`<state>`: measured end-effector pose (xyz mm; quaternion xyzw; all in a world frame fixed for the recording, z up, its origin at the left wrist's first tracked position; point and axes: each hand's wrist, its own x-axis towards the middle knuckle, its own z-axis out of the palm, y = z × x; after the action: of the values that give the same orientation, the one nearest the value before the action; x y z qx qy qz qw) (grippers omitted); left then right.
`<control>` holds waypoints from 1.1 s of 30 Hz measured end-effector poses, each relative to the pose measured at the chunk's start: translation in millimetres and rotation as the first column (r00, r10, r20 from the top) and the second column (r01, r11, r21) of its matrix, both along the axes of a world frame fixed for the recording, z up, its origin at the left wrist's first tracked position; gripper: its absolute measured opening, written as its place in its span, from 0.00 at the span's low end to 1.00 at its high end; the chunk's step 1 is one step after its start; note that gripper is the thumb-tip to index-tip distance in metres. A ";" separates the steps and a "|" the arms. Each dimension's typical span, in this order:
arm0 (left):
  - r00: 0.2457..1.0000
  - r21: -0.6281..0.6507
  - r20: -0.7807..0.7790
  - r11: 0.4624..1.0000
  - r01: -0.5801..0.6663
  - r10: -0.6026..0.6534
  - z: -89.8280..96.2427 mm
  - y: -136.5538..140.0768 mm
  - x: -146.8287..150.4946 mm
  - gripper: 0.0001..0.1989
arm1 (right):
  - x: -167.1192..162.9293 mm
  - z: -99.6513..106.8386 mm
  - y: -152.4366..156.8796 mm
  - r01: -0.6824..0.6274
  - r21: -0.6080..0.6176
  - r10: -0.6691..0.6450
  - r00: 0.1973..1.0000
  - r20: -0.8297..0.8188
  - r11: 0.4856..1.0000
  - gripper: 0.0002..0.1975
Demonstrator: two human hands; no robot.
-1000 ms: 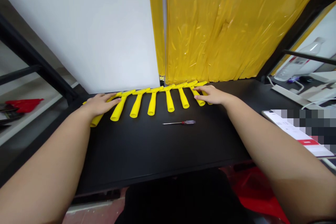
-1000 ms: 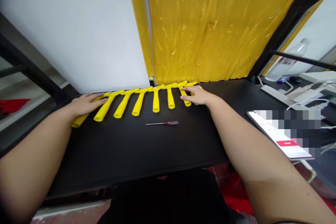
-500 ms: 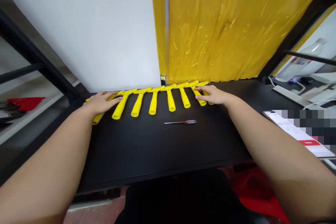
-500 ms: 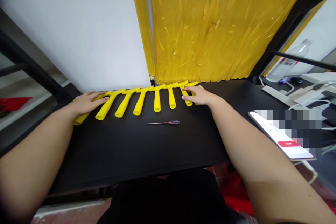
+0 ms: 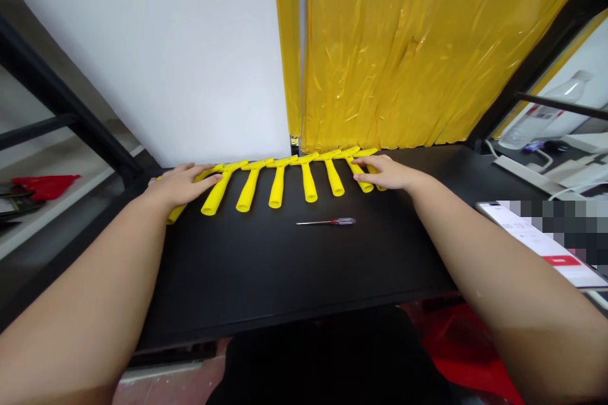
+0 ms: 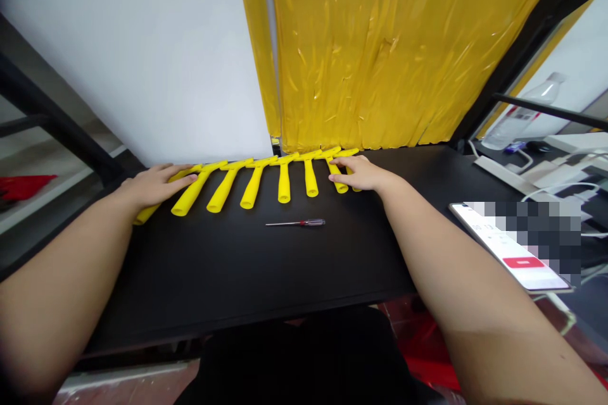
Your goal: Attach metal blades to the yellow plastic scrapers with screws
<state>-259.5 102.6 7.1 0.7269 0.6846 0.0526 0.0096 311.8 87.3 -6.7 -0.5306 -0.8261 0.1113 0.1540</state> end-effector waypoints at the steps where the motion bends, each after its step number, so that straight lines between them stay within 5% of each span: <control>1: 0.994 -0.024 -0.011 0.994 -0.105 0.105 4.4 -4.5 6.4 0.50 | 0.0 0.2 0.0 -0.004 -0.001 0.004 1.000 -0.002 1.000 0.33; 6: 0.996 0.004 -0.032 0.997 -0.081 0.081 15.3 -19.7 32.7 0.44 | -0.5 0.4 0.0 0.008 -0.013 -0.008 1.000 0.012 1.000 0.35; 9: 0.996 0.050 -0.053 0.996 0.069 -0.066 13.7 -24.9 47.3 0.41 | -0.8 0.1 0.2 0.016 -0.015 -0.016 1.000 0.017 1.000 0.36; 13: 0.934 0.100 -0.052 0.928 0.358 -0.354 13.2 -35.0 73.0 0.40 | -0.2 -0.6 1.2 0.001 -0.010 -0.001 1.000 0.017 1.000 0.35; 17: 0.878 0.042 -0.020 0.877 0.478 -0.477 12.3 -41.9 88.9 0.42 | 1.7 -2.3 3.3 0.000 -0.010 0.000 1.000 0.009 1.000 0.34; 33: 0.854 -0.004 0.102 0.858 0.514 -0.511 9.1 -41.9 88.2 0.40 | -0.2 1.5 0.8 0.018 -0.025 -0.017 1.000 0.018 1.000 0.35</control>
<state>-171.3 60.7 16.2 0.8792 0.4660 0.0727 0.0679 311.6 88.1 -5.2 -0.5406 -0.8212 0.1155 0.1411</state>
